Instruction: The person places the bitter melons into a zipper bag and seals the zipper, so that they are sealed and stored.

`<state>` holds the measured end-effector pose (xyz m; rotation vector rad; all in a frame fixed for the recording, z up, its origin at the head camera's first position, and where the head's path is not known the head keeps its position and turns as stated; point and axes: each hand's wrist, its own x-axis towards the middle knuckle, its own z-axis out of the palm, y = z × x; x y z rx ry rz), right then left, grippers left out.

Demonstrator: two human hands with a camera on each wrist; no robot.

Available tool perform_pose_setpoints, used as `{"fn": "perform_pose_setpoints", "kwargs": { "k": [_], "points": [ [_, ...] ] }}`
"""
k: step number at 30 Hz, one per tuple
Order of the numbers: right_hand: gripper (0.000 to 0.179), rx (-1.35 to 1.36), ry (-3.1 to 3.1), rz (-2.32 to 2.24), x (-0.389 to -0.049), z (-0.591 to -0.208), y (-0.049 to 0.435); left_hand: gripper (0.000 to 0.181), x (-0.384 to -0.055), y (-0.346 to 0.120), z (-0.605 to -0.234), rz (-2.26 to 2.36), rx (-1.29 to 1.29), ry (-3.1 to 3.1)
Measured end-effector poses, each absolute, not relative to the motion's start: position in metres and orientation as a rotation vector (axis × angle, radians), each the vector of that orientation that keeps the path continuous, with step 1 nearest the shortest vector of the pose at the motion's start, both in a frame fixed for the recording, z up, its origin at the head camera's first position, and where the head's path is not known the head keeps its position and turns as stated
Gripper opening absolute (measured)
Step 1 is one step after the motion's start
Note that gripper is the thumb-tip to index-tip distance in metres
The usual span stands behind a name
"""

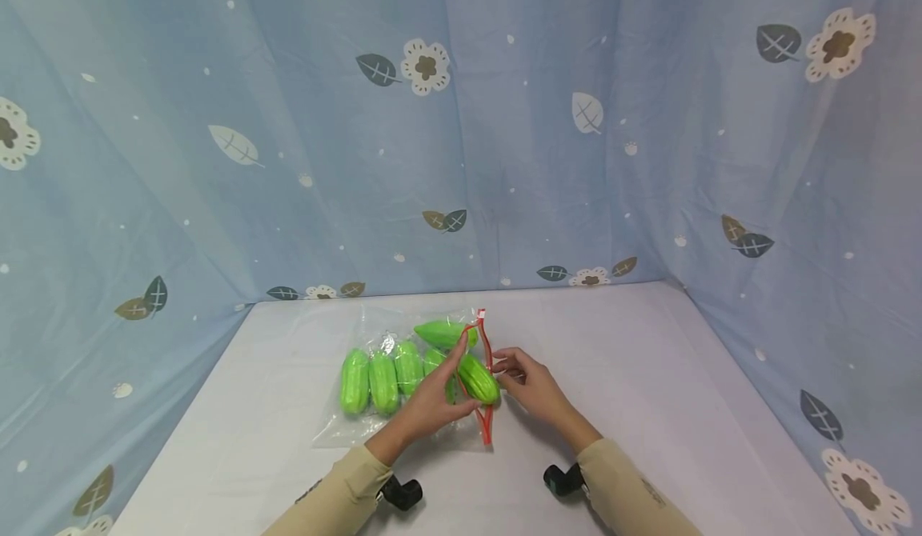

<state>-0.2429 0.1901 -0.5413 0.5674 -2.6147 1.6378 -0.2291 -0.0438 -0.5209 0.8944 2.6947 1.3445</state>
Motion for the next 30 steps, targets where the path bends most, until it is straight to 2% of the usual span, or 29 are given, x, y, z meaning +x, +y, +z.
{"fn": "perform_pose_setpoints", "kwargs": {
  "k": [13, 30],
  "points": [
    [0.040, 0.674, -2.639, 1.787, -0.229, -0.538, 0.189, 0.108, -0.230, -0.044, -0.521, 1.349, 0.860, 2.680],
    [0.043, 0.735, -2.730, 1.812, -0.228, -0.532, 0.195, 0.108, -0.230, -0.043, -0.521, 1.316, 0.839, 2.697]
  ]
}}
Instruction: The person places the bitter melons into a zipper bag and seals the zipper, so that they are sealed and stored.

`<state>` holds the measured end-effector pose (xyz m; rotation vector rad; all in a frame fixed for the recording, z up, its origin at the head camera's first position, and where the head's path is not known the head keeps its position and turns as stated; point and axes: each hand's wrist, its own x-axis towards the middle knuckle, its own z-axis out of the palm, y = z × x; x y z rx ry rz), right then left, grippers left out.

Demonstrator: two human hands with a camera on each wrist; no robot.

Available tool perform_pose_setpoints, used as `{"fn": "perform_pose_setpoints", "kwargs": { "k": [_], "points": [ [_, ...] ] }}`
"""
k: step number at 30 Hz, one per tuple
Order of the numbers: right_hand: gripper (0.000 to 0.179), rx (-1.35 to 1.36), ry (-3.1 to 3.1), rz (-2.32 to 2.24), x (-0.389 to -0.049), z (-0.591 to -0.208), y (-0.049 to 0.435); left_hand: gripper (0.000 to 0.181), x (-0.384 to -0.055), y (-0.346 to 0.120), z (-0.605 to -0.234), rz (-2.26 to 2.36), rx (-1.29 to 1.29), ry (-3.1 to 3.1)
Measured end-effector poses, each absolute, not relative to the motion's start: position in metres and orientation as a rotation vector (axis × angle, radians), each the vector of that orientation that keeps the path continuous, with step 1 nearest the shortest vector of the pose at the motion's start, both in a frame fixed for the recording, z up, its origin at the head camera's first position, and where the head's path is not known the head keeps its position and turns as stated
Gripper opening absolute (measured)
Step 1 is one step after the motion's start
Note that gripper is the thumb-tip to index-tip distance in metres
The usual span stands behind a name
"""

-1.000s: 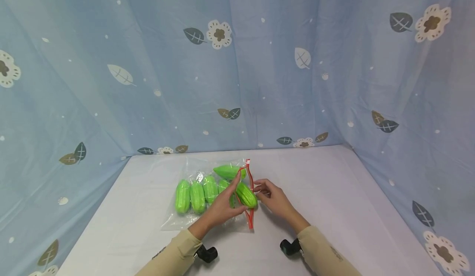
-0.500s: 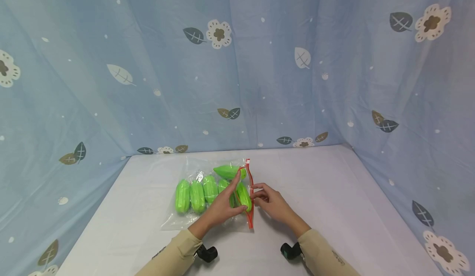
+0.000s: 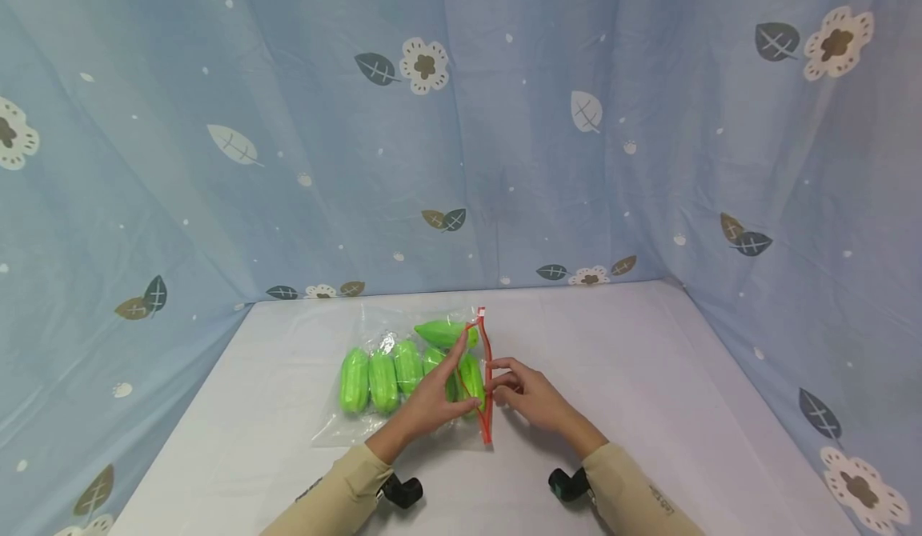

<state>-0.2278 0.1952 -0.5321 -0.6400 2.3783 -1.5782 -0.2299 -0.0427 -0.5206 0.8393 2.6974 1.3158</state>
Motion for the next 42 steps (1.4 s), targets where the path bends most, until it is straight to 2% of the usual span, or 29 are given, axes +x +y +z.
{"fn": "perform_pose_setpoints", "kwargs": {
  "k": [9, 19, 24, 29, 37, 42],
  "points": [
    [0.042, -0.574, 2.469, -1.562, -0.231, -0.532, 0.201, 0.111, -0.229, -0.041, -0.519, 1.333, 0.793, 2.683],
    [0.041, -0.579, 2.489, -1.568, -0.236, -0.530, 0.213, 0.081, -0.228, -0.041, -0.518, 1.258, 0.929, 2.695],
    [0.041, -0.575, 2.516, -1.562, -0.241, -0.530, 0.216, 0.077, -0.227, -0.040, -0.520, 1.302, 0.949, 2.695],
    [0.041, -0.555, 2.528, -1.577, -0.246, -0.529, 0.218, 0.064, -0.228, -0.036, -0.519, 1.409, 1.028, 2.747],
    [0.040, -0.504, 2.555, -1.588, -0.258, -0.529, 0.219, 0.061, -0.226, -0.032, -0.510, 1.450, 1.129, 2.920],
    [0.039, -0.485, 2.574, -1.604, -0.266, -0.527, 0.217, 0.046, -0.224, -0.033, -0.496, 1.641, 1.139, 2.910]
  ]
}}
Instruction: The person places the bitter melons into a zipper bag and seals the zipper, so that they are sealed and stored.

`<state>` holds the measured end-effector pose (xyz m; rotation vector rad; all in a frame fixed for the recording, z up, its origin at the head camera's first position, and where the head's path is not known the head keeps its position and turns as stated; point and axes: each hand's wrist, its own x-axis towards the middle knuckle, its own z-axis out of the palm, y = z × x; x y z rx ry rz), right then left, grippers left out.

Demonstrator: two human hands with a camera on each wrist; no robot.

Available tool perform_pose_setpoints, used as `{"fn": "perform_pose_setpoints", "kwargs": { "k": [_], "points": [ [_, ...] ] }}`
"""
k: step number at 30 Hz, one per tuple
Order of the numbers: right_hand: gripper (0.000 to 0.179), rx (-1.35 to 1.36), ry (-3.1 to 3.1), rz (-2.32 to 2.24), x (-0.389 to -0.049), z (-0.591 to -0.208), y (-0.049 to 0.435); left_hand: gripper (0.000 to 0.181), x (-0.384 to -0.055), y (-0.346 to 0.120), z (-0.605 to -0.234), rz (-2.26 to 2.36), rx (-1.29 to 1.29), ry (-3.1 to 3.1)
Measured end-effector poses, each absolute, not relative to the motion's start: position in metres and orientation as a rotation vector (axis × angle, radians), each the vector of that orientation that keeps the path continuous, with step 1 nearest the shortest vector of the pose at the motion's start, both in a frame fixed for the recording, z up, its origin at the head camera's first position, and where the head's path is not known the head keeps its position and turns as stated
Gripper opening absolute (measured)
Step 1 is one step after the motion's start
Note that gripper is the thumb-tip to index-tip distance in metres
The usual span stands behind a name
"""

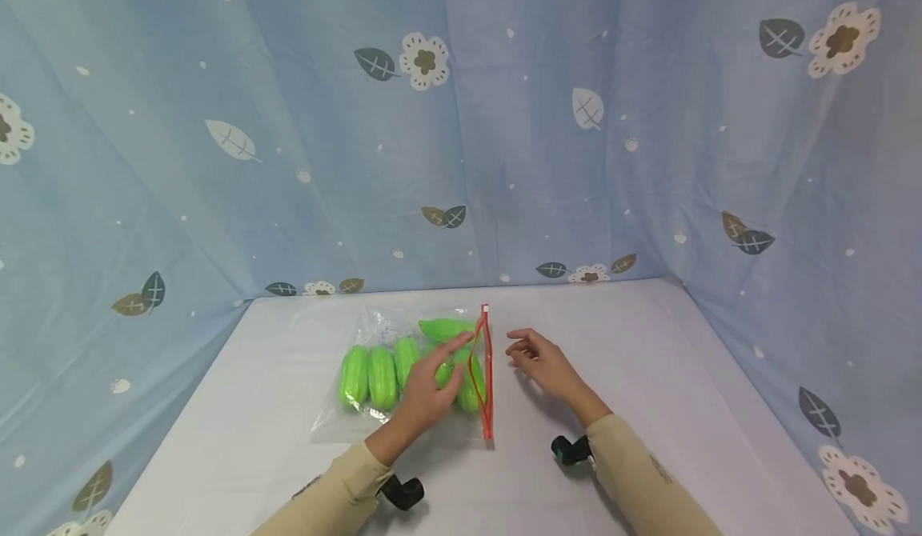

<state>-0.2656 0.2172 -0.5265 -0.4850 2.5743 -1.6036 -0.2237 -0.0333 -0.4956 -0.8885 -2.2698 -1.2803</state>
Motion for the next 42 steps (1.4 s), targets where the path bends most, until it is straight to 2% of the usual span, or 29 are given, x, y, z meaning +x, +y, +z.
{"fn": "perform_pose_setpoints", "kwargs": {
  "k": [9, 15, 24, 30, 32, 37, 42],
  "points": [
    [0.039, -0.389, 2.623, -1.561, -0.279, -0.518, 0.209, 0.033, -0.240, -0.052, -0.447, -1.216, -0.759, -2.596],
    [0.038, -0.360, 2.644, -1.549, -0.291, -0.516, 0.200, 0.033, -0.267, -0.069, -0.439, -1.130, -0.647, -2.795],
    [0.037, -0.289, 2.625, -1.597, -0.311, -0.511, 0.185, 0.046, -0.307, -0.069, -0.431, -0.915, -0.602, -2.984],
    [0.038, -0.225, 2.551, -1.745, -0.321, -0.511, 0.177, 0.087, -0.332, -0.055, -0.438, -0.913, -0.626, -3.030],
    [0.041, -0.208, 2.527, -1.770, -0.324, -0.511, 0.174, 0.093, -0.338, -0.052, -0.444, -0.923, -0.625, -3.046],
    [0.047, -0.144, 2.491, -1.823, -0.330, -0.514, 0.167, 0.091, -0.346, -0.045, -0.458, -0.960, -0.620, -3.051],
    [0.041, -0.121, 2.460, -1.903, -0.334, -0.518, 0.163, 0.081, -0.350, -0.039, -0.466, -0.965, -0.662, -3.022]
  ]
}}
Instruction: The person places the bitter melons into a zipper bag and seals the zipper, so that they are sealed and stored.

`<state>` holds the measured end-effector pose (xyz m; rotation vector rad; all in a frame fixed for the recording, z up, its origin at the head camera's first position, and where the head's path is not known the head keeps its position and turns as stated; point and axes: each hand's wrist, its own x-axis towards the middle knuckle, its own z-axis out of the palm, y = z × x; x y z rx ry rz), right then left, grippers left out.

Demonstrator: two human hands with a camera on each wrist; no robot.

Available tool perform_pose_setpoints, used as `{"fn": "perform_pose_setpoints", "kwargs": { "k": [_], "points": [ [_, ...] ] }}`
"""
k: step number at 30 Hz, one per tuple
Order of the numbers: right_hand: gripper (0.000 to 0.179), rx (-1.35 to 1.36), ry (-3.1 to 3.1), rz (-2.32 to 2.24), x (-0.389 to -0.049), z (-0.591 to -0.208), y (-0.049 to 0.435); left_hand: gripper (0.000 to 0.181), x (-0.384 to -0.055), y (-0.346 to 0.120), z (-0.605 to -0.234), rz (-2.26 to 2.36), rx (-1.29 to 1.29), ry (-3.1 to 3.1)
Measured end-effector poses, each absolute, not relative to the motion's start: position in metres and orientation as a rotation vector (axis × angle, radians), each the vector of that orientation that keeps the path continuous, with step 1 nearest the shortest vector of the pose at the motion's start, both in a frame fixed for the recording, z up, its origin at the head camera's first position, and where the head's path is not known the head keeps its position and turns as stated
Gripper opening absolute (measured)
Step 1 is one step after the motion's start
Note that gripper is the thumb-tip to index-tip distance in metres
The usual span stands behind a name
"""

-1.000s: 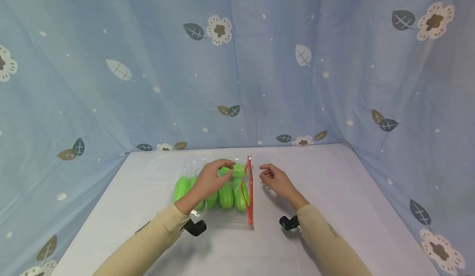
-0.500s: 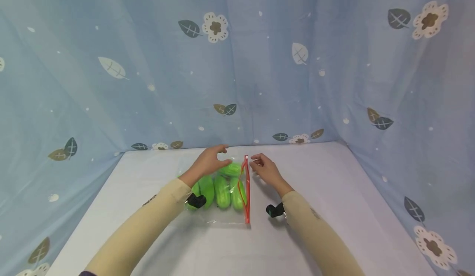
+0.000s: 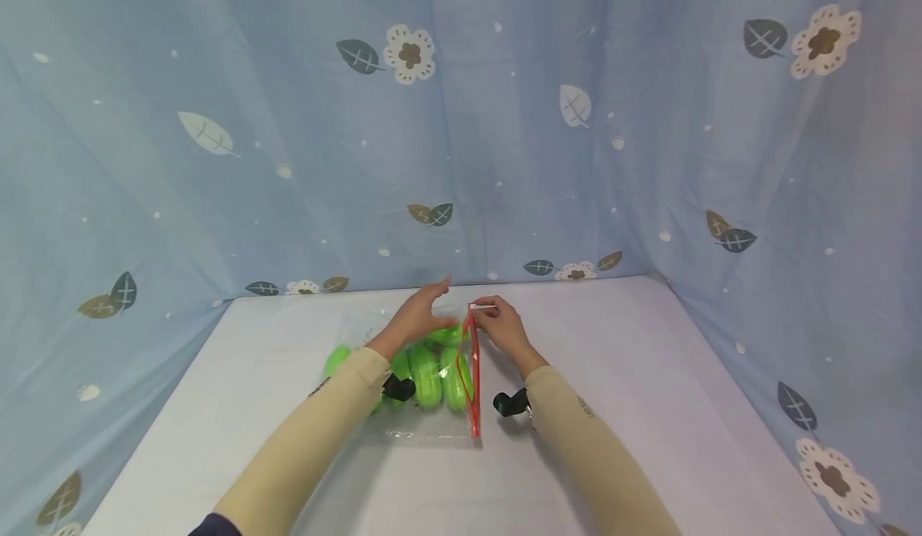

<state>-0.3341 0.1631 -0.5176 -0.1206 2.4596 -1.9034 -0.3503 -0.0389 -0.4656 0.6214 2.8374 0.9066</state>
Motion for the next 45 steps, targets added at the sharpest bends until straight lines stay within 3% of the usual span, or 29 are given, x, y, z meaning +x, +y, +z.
{"fn": "perform_pose_setpoints", "kwargs": {
  "k": [7, 20, 45],
  "points": [
    [0.035, -0.114, 2.384, -2.018, -0.335, -0.521, 0.161, 0.050, -0.353, -0.033, -0.470, 0.960, 0.696, 2.860],
    [0.032, -0.208, 2.305, -2.061, -0.332, -0.519, 0.154, 0.018, -0.354, -0.028, -0.476, 1.194, 0.719, 2.829],
    [0.016, -0.126, 2.377, -2.038, -0.319, -0.520, 0.152, 0.013, -0.352, -0.020, -0.483, 1.352, 0.589, 2.847]
  ]
}}
